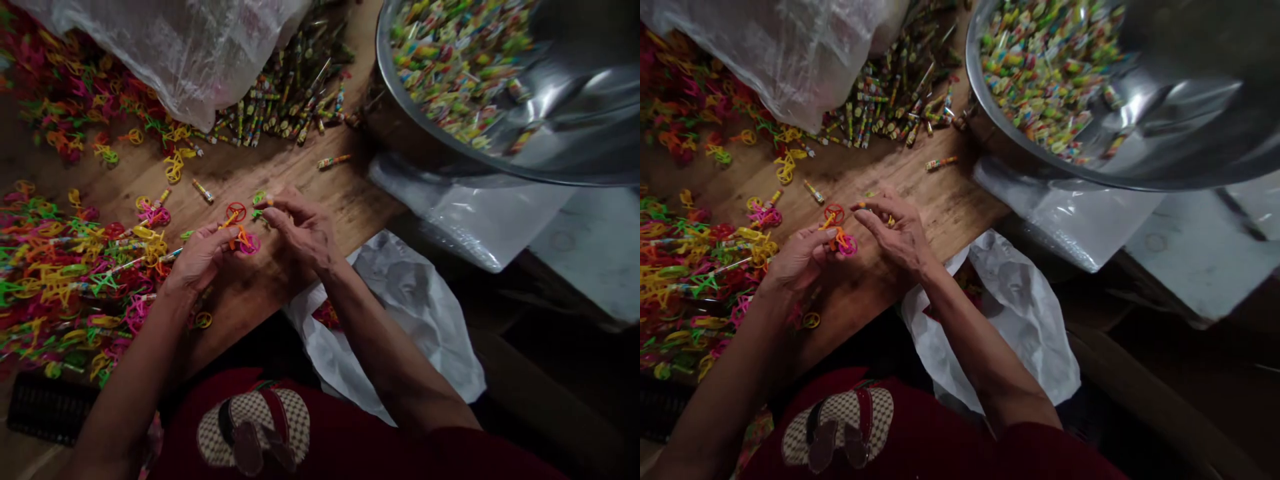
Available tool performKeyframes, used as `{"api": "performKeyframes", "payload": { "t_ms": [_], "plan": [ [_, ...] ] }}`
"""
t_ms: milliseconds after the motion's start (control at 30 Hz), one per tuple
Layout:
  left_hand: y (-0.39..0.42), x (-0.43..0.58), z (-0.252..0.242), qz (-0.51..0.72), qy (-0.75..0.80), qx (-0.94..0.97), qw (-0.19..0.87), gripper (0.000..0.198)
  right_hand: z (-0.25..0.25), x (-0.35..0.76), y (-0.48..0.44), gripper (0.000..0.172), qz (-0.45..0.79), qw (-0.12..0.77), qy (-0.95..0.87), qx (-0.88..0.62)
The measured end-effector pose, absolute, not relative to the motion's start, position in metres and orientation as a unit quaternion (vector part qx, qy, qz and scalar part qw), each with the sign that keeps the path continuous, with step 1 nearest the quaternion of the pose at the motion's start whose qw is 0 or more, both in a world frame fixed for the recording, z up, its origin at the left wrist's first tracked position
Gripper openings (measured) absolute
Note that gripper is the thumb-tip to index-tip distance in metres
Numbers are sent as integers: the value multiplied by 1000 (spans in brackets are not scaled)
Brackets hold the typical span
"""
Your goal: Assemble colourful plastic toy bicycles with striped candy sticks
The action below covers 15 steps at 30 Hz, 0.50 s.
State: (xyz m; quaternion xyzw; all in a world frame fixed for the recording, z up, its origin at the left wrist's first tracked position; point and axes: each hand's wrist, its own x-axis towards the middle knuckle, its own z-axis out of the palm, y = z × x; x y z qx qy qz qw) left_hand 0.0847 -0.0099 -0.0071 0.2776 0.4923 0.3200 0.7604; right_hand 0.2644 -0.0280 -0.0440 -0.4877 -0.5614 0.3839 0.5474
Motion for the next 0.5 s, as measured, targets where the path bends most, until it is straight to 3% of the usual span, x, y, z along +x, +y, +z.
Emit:
{"api": "performKeyframes", "payload": {
  "t_ms": [233, 500],
  "plan": [
    [-16, 83, -8, 294, 484, 306, 765, 31, -51, 264, -39, 33, 539, 557, -452, -443],
    [-16, 86, -8, 283, 492, 342, 749, 32, -45, 270, -45, 14, 363, 533, -614, -455]
  ]
}}
